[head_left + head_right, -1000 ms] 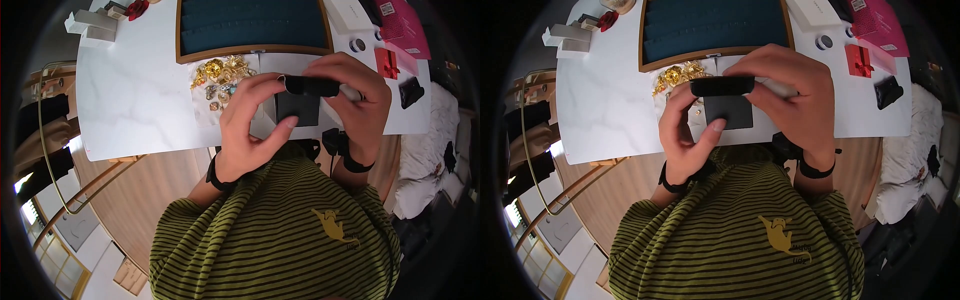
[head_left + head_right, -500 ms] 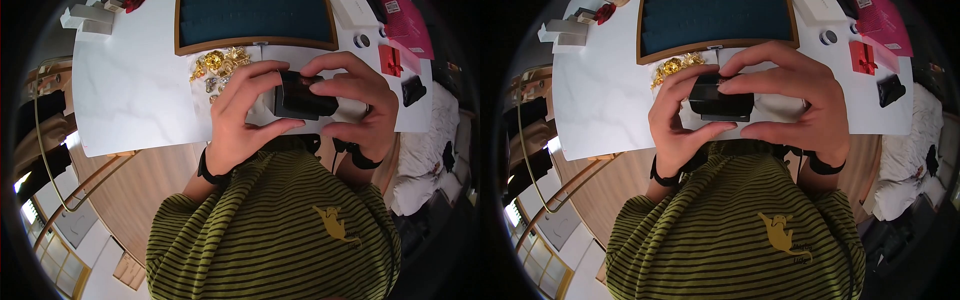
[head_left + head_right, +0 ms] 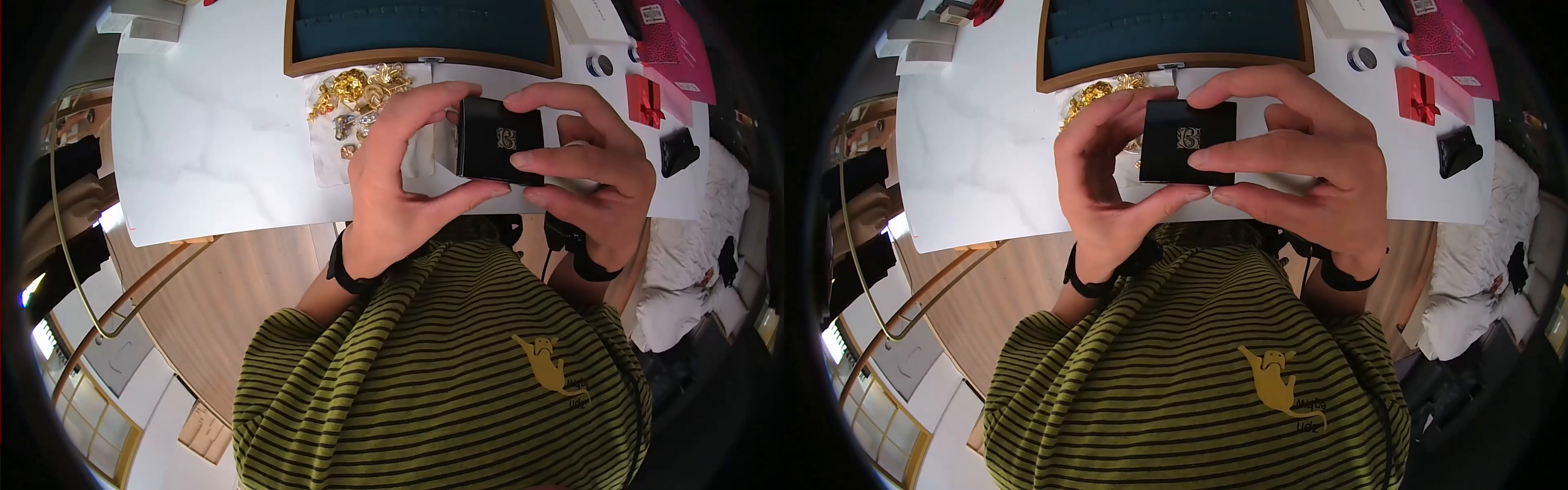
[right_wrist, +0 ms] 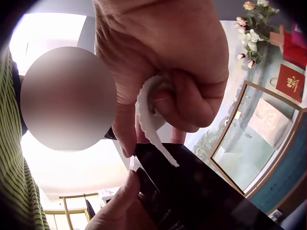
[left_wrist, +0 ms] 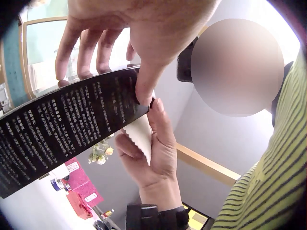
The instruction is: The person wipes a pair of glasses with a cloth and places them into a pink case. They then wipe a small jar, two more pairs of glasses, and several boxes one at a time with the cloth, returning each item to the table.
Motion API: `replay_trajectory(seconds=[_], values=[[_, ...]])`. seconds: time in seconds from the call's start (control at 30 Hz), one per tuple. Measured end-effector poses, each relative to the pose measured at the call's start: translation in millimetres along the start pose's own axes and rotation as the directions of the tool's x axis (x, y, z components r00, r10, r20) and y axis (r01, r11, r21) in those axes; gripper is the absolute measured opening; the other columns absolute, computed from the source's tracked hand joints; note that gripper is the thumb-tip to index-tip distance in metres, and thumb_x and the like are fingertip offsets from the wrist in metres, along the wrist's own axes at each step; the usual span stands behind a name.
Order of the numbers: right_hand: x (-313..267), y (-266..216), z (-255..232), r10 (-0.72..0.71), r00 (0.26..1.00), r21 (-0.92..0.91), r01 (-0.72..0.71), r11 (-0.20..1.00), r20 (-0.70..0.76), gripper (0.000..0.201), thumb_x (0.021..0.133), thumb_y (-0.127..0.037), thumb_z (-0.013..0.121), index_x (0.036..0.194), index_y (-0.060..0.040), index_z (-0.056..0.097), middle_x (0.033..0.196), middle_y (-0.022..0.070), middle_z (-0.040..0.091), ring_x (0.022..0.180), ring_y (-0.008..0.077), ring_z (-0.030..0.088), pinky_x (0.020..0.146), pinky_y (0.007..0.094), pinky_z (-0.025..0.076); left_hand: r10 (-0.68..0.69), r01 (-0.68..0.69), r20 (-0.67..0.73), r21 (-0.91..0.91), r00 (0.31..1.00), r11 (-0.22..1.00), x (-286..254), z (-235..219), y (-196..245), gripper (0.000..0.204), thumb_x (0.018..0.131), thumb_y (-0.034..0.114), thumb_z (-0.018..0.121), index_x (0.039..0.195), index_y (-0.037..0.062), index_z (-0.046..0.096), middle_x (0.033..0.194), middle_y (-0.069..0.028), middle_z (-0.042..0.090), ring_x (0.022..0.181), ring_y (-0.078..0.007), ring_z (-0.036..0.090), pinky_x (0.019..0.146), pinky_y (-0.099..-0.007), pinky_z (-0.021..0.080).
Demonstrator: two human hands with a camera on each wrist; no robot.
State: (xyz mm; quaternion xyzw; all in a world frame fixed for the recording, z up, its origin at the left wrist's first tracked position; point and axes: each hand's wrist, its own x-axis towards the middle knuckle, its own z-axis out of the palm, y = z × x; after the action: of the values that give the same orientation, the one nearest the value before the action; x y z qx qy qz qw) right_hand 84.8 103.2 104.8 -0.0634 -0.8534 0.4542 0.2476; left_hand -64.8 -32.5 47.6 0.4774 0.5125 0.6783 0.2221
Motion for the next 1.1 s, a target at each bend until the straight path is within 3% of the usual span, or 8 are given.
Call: replay_trajectory(seconds=[0.07, 0.17, 0.57, 0.9, 1.1], values=[[0.5, 1.1, -0.2, -0.025, 1.0, -0.009, 0.025, 1.0, -0.001, 0.034, 0.06, -0.003, 0.072, 0.094, -0.0026, 0.071, 0.114, 0.0222, 0.059, 0.051, 0.0044, 0.028, 0.045, 0.0201, 0.027, 0.129, -0.141, 0.089, 0.141, 0.988, 0.98, 5.9, -5.0, -0.7, 0.063, 0.061, 0.006, 0.084, 0.116, -0.0017, 0.054, 0.119, -0.0224, 0.056, 0.108, -0.0307, 0.058, 0.091, -0.0384, 0.049], [0.0, -0.5, -1.6, -0.046, 0.999, -0.082, 0.046, 0.996, 0.002, 0.034, 0.062, -0.002, 0.072, 0.095, -0.0011, 0.071, 0.114, 0.0236, 0.06, 0.05, 0.0042, 0.027, 0.045, 0.0196, 0.026, 0.161, -0.178, 0.124, 0.135, 0.979, 0.975, 8.6, -8.5, -1.9, 0.052, 0.062, 0.007, 0.083, 0.108, -0.0028, 0.062, 0.118, -0.0215, 0.057, 0.104, -0.0304, 0.06, 0.087, -0.037, 0.051], [2.5, -0.7, -1.5, -0.098, 0.995, -0.14, 0.097, 0.985, -0.003, 0.033, 0.064, 0.0, 0.071, 0.097, 0.0005, 0.07, 0.113, 0.0254, 0.061, 0.05, 0.0036, 0.026, 0.044, 0.0189, 0.025, 0.101, -0.11, 0.079, 0.114, 0.992, 0.987, 10.1, -6.8, 2.2, 0.052, 0.062, 0.006, 0.082, 0.109, -0.0029, 0.063, 0.117, -0.0215, 0.058, 0.106, -0.0297, 0.059, 0.087, -0.0362, 0.051], [0.8, -0.8, -2.6, -0.097, 0.995, -0.132, 0.098, 0.986, 0.012, 0.033, 0.066, -0.002, 0.072, 0.098, -0.0002, 0.07, 0.113, 0.0254, 0.061, 0.051, 0.0035, 0.026, 0.044, 0.0183, 0.025, 0.123, -0.136, 0.106, 0.132, 0.987, 0.982, 9.1, -8.2, 0.0, 0.051, 0.061, 0.007, 0.083, 0.108, -0.0024, 0.063, 0.117, -0.022, 0.058, 0.106, -0.0301, 0.059, 0.088, -0.0374, 0.051], [0.7, -3.6, 0.3, -0.11, 0.994, -0.186, 0.107, 0.977, -0.004, 0.035, 0.064, 0.003, 0.073, 0.099, -0.0007, 0.069, 0.113, 0.0257, 0.061, 0.052, 0.0039, 0.033, 0.044, 0.0183, 0.026, 0.11, -0.124, 0.1, 0.137, 0.989, 0.983, 9.8, -7.6, 0.4, 0.049, 0.061, 0.007, 0.083, 0.105, -0.0023, 0.065, 0.117, -0.0218, 0.058, 0.106, -0.0299, 0.059, 0.088, -0.0377, 0.051]])
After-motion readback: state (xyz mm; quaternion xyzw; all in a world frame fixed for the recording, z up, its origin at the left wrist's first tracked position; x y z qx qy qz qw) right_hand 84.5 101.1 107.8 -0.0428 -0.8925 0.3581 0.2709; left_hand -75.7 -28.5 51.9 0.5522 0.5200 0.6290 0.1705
